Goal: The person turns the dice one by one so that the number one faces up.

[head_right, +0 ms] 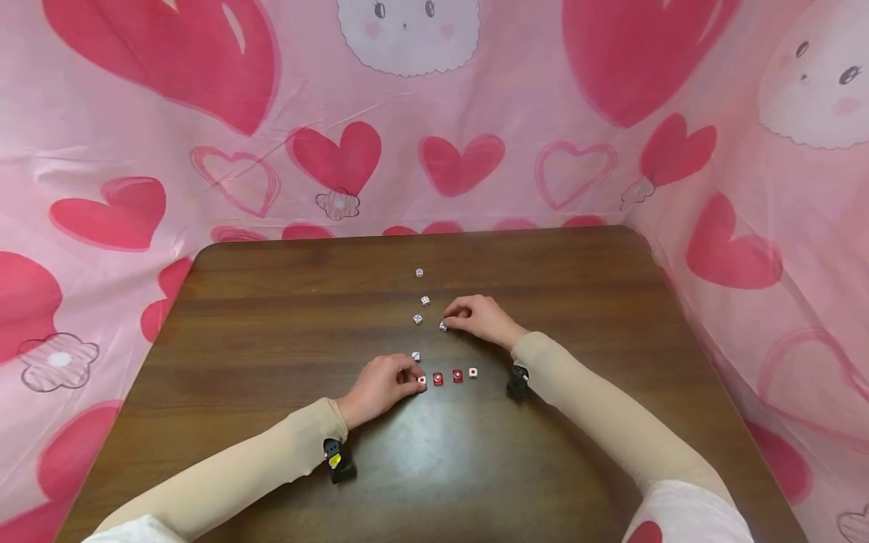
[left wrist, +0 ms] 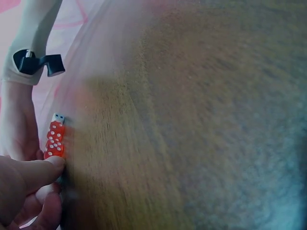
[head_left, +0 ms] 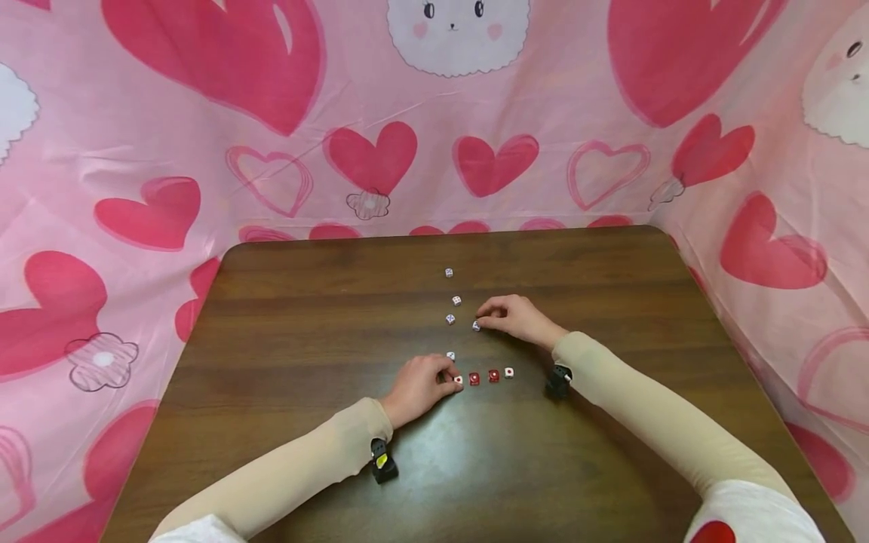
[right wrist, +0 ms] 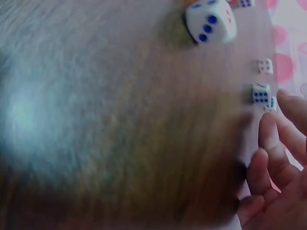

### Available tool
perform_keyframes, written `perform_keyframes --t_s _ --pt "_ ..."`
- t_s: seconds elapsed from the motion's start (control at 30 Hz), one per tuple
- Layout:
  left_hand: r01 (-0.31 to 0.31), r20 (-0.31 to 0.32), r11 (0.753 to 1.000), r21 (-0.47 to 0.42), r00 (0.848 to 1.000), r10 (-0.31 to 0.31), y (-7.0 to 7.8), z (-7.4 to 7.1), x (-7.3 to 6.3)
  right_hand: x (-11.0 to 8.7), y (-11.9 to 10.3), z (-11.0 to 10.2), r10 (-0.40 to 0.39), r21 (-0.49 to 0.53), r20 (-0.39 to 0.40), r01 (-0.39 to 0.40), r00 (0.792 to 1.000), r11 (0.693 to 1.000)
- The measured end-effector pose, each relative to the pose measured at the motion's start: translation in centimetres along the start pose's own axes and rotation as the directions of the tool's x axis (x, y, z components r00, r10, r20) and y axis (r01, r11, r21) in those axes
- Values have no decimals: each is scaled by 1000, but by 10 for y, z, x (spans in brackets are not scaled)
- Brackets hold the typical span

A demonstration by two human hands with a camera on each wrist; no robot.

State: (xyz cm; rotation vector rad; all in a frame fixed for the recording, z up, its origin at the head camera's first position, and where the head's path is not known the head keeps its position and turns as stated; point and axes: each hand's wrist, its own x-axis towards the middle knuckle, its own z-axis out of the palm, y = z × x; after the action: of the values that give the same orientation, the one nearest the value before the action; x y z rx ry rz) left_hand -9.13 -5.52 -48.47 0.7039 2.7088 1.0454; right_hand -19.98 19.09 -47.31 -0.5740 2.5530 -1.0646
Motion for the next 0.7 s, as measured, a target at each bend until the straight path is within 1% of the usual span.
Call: perform_keyframes --t_s 0.13,0.23,0.5,0.7 --pt "6 0 1000 5 1000 -6 1 0 0 2 -2 4 17 -22 11 -17 1000 1000" --pt "4 2 1000 5 1000 -4 0 1 0 2 -1 5 13 -31 10 -13 1000 999" --pt "-3 2 1000 7 1000 3 1 1 1 0 7 6 -24 -32 30 25 999 999" --pt "-2 15 1000 11 1000 2 1 1 0 0 10 5 -51 -29 43 53 998 998"
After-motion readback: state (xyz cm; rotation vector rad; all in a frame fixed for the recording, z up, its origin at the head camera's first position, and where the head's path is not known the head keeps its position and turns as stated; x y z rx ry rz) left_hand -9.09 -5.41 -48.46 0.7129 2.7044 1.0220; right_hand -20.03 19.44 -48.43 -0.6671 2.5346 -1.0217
